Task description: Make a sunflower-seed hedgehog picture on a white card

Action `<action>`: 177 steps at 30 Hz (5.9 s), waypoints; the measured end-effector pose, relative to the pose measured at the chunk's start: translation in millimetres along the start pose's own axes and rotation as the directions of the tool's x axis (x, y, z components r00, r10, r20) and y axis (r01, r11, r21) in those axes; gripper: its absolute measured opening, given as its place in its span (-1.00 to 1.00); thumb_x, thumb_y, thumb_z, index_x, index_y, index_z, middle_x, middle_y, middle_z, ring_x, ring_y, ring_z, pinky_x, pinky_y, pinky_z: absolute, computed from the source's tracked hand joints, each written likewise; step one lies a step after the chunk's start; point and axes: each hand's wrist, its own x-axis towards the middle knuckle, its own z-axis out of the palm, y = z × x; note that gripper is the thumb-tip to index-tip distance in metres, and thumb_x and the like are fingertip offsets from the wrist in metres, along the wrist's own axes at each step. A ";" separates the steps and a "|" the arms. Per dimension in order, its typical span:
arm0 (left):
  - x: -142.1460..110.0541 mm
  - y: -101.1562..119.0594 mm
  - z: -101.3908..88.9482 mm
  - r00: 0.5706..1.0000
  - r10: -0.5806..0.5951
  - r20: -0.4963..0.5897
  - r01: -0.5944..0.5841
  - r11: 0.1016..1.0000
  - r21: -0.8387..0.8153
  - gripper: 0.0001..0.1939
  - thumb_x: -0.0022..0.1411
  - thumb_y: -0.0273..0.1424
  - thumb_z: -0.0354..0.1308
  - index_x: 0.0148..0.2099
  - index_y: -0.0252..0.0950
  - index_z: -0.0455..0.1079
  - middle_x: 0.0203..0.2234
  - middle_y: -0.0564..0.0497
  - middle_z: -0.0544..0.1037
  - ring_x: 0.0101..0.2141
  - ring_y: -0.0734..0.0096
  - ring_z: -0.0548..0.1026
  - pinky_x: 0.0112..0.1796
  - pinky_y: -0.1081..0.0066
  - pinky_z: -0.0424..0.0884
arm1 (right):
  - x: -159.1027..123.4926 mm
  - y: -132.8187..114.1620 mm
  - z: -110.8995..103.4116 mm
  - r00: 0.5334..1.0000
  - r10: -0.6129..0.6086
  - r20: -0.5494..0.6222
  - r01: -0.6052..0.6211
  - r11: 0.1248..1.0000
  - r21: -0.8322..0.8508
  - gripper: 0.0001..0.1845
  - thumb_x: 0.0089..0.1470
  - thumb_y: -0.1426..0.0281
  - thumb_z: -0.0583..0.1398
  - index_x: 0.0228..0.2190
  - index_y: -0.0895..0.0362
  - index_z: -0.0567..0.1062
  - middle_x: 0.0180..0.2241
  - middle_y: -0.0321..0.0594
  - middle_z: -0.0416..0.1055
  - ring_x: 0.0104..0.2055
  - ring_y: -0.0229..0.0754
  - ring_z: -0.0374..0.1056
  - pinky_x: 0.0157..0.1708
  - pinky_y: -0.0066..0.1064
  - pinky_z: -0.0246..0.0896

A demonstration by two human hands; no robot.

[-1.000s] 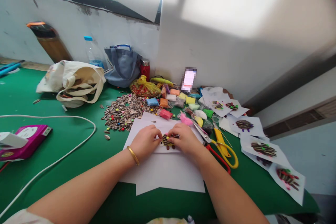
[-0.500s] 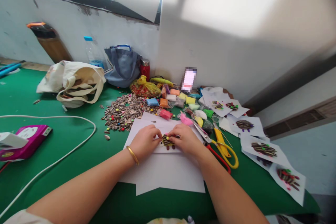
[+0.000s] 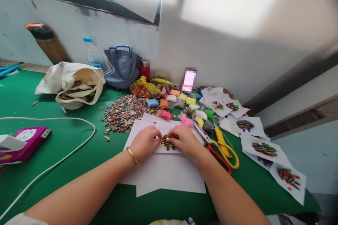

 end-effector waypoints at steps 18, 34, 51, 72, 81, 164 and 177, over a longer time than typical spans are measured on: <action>2.5 -2.5 -0.6 0.999 -0.030 -0.012 0.030 0.997 -0.064 -0.90 0.13 -0.44 0.14 -0.35 -0.25 0.50 -0.41 -0.02 0.42 -0.32 0.30 0.41 -0.26 0.35 0.31 | -4.5 5.0 -23.3 0.974 0.003 -0.229 -0.009 1.000 -0.026 -0.82 0.18 0.39 0.15 -0.32 0.07 0.58 -0.32 -0.23 0.54 -0.23 -0.15 0.36 -0.17 -0.32 0.18; 0.0 -7.8 -1.7 0.985 -0.095 -0.141 0.087 0.994 -0.065 -0.65 0.32 -0.36 -0.07 0.11 -0.26 0.29 -0.11 -0.08 0.54 -0.21 0.31 0.52 -0.18 0.33 0.40 | 10.0 133.4 -110.7 0.680 0.650 -0.340 -0.711 0.470 -0.523 -0.59 0.09 0.36 0.18 0.00 0.08 0.48 -0.01 0.03 0.40 -0.02 0.02 0.34 -0.14 -0.26 0.21; -1.5 -5.9 -8.2 0.957 0.035 -0.289 -0.112 0.961 -0.254 -0.78 0.30 -0.29 0.05 -0.07 -0.25 0.38 -0.19 -0.05 0.50 -0.15 0.33 0.47 -0.08 0.29 0.40 | 2.3 11.0 -58.6 0.902 0.176 -0.393 -0.163 0.984 0.068 -0.61 0.08 0.33 0.19 -0.02 0.06 0.37 -0.10 -0.16 0.43 -0.13 -0.09 0.36 -0.13 -0.27 0.26; -8.9 20.2 -8.2 0.987 -0.150 -0.065 0.029 0.549 -0.835 -0.76 0.22 -0.23 0.18 -0.31 -0.33 0.39 -0.47 0.03 0.49 -0.41 0.44 0.46 -0.33 0.40 0.42 | -11.8 -32.0 -2.4 0.992 0.098 -0.083 -0.023 0.772 0.635 -0.79 0.24 0.21 0.11 -0.24 0.11 0.34 -0.36 -0.28 0.34 -0.45 -0.27 0.40 -0.43 -0.40 0.33; -4.4 17.8 -9.8 0.978 -0.207 0.015 0.083 0.326 -0.942 -0.74 0.15 -0.30 0.26 -0.18 -0.25 0.28 -0.46 0.12 0.47 -0.44 0.48 0.46 -0.36 0.40 0.42 | -13.8 -25.5 1.9 0.987 0.119 -0.104 -0.016 0.732 0.681 -0.68 0.26 0.09 0.05 -0.18 0.08 0.33 -0.36 -0.26 0.34 -0.50 -0.26 0.37 -0.51 -0.38 0.31; -10.8 12.4 -18.0 0.849 0.381 -0.365 -0.309 0.920 0.241 -0.87 0.24 -0.37 0.17 -0.18 -0.24 0.49 -0.20 -0.10 0.50 -0.17 0.21 0.41 -0.09 0.17 0.33 | -11.6 -30.8 8.4 0.950 0.213 -0.227 -0.052 0.827 0.559 -0.77 0.19 0.27 0.12 -0.17 0.10 0.44 -0.34 -0.21 0.47 -0.55 -0.26 0.39 -0.55 -0.41 0.36; -9.9 12.9 -19.7 0.874 0.341 -0.347 -0.291 0.938 0.189 -0.88 0.27 -0.38 0.11 -0.25 -0.26 0.46 -0.27 -0.09 0.48 -0.24 0.25 0.39 -0.16 0.21 0.31 | -10.9 -33.0 -1.8 0.952 0.179 -0.249 -0.062 0.908 0.413 -0.82 0.15 0.39 0.13 -0.20 0.10 0.47 -0.31 -0.23 0.45 -0.53 -0.29 0.38 -0.50 -0.43 0.35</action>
